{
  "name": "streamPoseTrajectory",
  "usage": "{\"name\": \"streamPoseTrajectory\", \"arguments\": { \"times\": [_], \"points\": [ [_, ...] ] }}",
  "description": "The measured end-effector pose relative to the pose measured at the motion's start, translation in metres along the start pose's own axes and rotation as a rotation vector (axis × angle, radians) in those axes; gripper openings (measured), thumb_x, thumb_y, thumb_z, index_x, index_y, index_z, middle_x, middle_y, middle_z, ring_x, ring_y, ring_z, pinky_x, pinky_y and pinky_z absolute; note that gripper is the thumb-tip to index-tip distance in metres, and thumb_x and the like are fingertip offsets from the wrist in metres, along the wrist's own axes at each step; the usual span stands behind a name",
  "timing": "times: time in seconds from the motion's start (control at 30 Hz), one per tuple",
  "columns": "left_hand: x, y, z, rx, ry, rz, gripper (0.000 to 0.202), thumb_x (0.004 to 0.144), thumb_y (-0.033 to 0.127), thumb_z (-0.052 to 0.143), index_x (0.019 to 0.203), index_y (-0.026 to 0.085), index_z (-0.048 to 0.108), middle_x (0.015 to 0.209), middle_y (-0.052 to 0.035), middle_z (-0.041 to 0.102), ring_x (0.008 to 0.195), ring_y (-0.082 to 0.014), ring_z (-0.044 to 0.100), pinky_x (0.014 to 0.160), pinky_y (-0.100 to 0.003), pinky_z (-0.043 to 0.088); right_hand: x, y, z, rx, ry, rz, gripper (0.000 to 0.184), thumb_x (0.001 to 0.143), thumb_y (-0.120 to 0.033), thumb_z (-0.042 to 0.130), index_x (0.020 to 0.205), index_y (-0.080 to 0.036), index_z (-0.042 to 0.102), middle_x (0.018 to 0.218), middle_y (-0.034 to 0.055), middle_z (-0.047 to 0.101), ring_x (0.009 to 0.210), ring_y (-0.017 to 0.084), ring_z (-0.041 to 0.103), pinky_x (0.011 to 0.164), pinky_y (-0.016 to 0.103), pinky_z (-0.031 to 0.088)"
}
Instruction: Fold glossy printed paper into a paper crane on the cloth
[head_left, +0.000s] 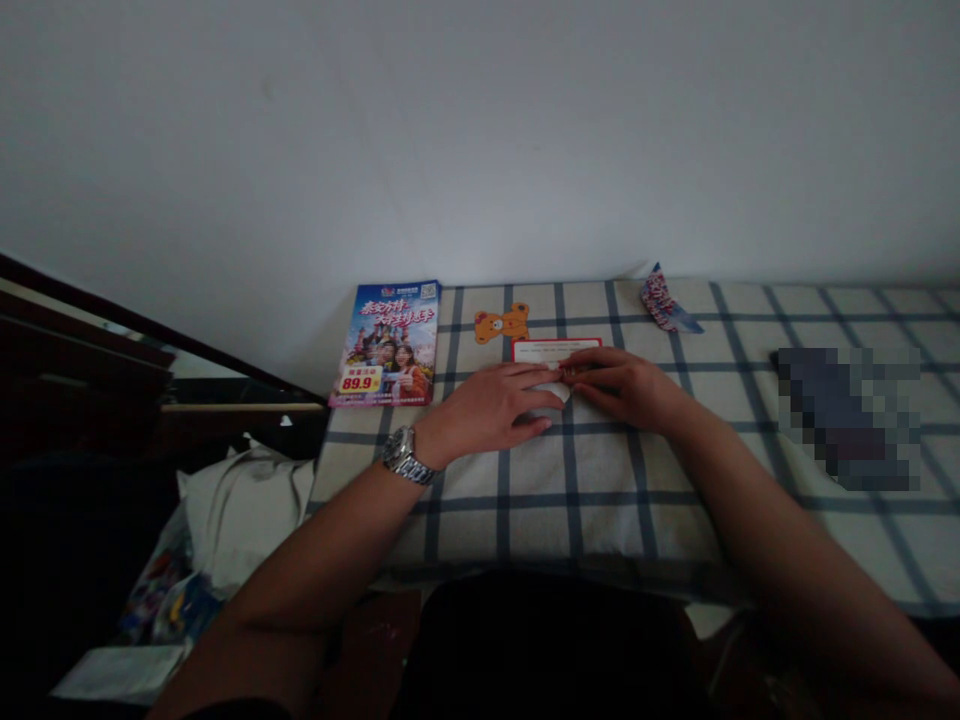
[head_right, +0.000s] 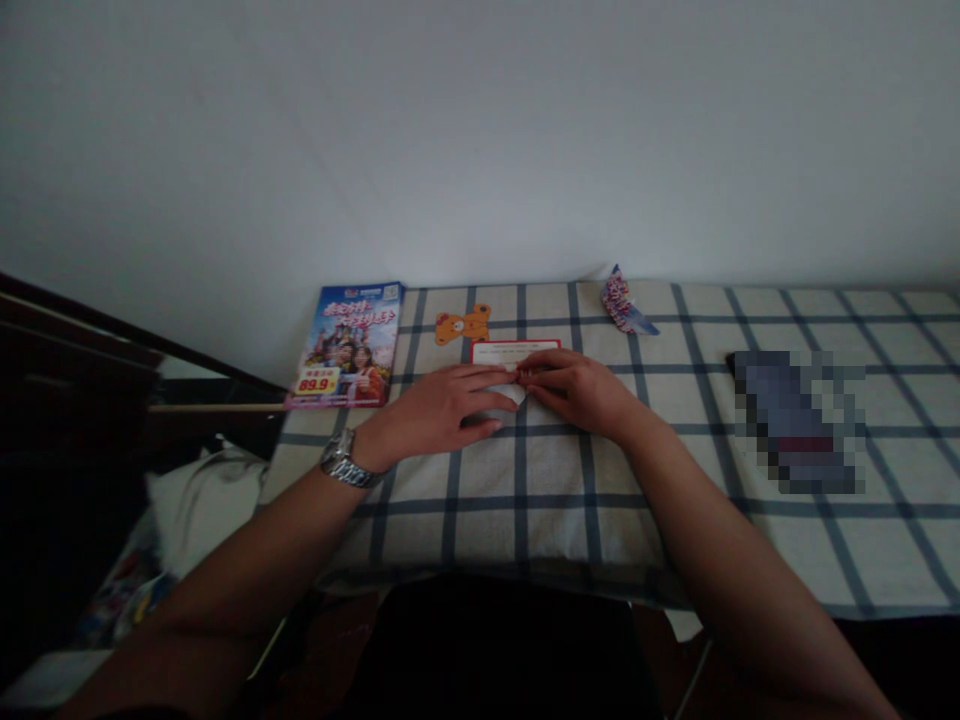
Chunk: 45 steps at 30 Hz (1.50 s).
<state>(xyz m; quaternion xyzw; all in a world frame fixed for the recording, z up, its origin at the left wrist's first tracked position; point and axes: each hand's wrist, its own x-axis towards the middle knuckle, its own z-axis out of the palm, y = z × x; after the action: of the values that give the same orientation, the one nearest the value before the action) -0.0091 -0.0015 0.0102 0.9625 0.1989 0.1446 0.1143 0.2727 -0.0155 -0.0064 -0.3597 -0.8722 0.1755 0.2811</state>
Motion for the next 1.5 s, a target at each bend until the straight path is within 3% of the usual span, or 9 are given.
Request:
{"name": "streamPoseTrajectory", "arguments": {
  "times": [0.27, 0.57, 0.77, 1.07, 1.5],
  "points": [
    [-0.0016, -0.0009, -0.0029, -0.004, -0.023, 0.022, 0.038, 0.105, 0.043, 0.059, 0.139, 0.027, 0.065, 0.157, -0.0095, 0.055, 0.145, -0.0257, 0.053, 0.124, -0.048, 0.042, -0.0009, 0.0029, 0.0015, 0.012, 0.005, -0.011, 0.023, 0.103, -0.026, 0.062, 0.114, -0.024, 0.082, 0.128, 0.0106, 0.075, 0.118, 0.028, 0.072, 0.104, 0.047, 0.06],
    [-0.0008, 0.0015, -0.0014, -0.008, -0.021, -0.035, 0.035, 0.104, 0.043, 0.062, 0.136, 0.029, 0.068, 0.157, -0.0065, 0.054, 0.141, -0.0263, 0.053, 0.122, -0.048, 0.041, -0.0007, 0.0006, 0.0007, 0.007, 0.006, -0.01, 0.023, 0.103, -0.027, 0.061, 0.113, -0.023, 0.082, 0.127, 0.0116, 0.075, 0.117, 0.028, 0.072, 0.102, 0.046, 0.061],
    [-0.0007, 0.0032, -0.0017, 0.029, -0.04, -0.037, 0.046, 0.103, 0.046, 0.062, 0.146, 0.03, 0.061, 0.156, -0.0068, 0.054, 0.138, -0.0283, 0.053, 0.12, -0.05, 0.042, -0.001, 0.0033, 0.0014, 0.017, 0.015, -0.025, 0.023, 0.102, -0.025, 0.063, 0.115, -0.025, 0.081, 0.127, 0.0103, 0.075, 0.118, 0.028, 0.072, 0.105, 0.047, 0.06],
    [-0.0004, 0.008, 0.0004, 0.043, -0.021, -0.045, 0.047, 0.102, 0.05, 0.063, 0.143, 0.028, 0.065, 0.158, -0.0106, 0.049, 0.146, -0.0305, 0.045, 0.125, -0.053, 0.037, 0.0029, 0.0041, 0.0022, 0.058, 0.012, -0.063, 0.022, 0.102, -0.025, 0.062, 0.114, -0.024, 0.08, 0.125, 0.0108, 0.074, 0.117, 0.028, 0.072, 0.105, 0.046, 0.059],
    [-0.0002, 0.0079, 0.0009, 0.018, -0.037, -0.069, 0.049, 0.1, 0.05, 0.066, 0.144, 0.028, 0.063, 0.16, -0.0096, 0.048, 0.145, -0.0297, 0.048, 0.123, -0.05, 0.042, 0.0032, 0.0027, 0.0016, 0.02, 0.017, -0.067, 0.021, 0.101, -0.026, 0.063, 0.113, -0.025, 0.08, 0.127, 0.0129, 0.07, 0.12, 0.029, 0.069, 0.103, 0.048, 0.059]
  ]
}}
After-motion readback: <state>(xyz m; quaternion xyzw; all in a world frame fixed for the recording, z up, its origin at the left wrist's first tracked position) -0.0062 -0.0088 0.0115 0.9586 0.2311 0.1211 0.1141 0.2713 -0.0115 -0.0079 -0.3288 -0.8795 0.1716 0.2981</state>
